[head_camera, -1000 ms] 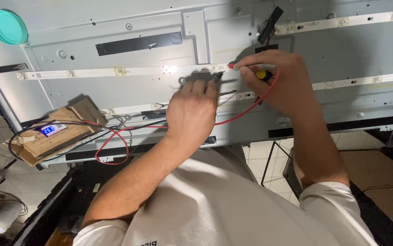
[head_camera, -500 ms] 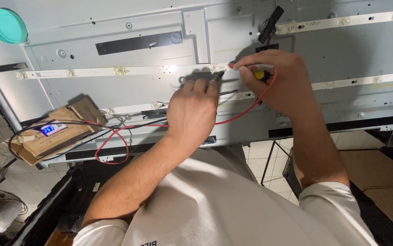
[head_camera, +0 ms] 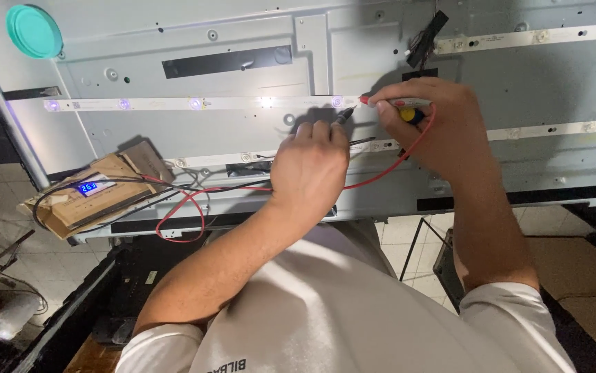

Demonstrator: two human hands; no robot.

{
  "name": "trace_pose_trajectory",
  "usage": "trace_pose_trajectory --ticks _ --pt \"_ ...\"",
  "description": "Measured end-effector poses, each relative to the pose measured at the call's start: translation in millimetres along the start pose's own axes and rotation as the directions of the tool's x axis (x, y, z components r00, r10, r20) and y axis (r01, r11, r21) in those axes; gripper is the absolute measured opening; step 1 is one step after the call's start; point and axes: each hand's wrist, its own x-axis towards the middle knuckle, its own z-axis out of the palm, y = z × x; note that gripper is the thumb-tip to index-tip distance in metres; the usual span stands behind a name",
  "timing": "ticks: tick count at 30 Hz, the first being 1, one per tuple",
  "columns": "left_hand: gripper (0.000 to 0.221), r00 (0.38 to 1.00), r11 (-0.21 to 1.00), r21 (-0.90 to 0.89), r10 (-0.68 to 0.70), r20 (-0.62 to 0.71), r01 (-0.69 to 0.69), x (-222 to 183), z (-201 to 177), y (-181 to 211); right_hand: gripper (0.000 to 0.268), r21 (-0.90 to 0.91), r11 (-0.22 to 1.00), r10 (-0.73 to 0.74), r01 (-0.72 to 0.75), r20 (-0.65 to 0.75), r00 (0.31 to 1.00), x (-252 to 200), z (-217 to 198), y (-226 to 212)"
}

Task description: Testing LED backlight strips with a digital tester and installing them into a television chassis.

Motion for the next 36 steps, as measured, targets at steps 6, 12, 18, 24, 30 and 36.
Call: trace_pose_trajectory --ticks 6,12,18,24,30,36 --pt "0.004 1.0 0.999 0.034 -0.005 -0.002 0.005 2.5 -3.3 3.6 0.008 0.033 0.999 0.031 -0.031 -0.004 1.0 -2.0 1.8 2.3" --pt "0.002 0.999 0.999 0.024 -0.025 -0.026 0.025 2.8 -1.5 5.7 0.005 -0.007 1.0 0.017 -0.017 -0.018 1.0 -1.7 2.5 -6.7" --pt "0.006 0.98 0.997 0.037 -0.075 0.186 0.07 5.6 -13.3 9.8 0.019 -0.171 0.983 -0.045 0.061 0.097 0.994 -1.4 -3.0 -3.9" --pt "0.014 0.992 0.993 0.045 -0.116 0.056 0.113 1.3 3.9 16.8 0.017 -0.221 0.975 -0.003 0.024 0.091 0.996 -9.5 -0.8 2.3" --pt "0.018 0.991 0.99 0.047 -0.133 0.029 0.132 -2.4 16.0 20.1 0.015 -0.173 0.98 0.109 -0.095 0.074 0.991 -8.2 0.0 -13.2" --pt "0.011 0.992 0.993 0.042 -0.115 0.049 0.113 0.2 7.6 16.8 0.016 -0.237 0.971 0.017 0.009 0.107 0.994 -8.7 -1.0 -0.3"
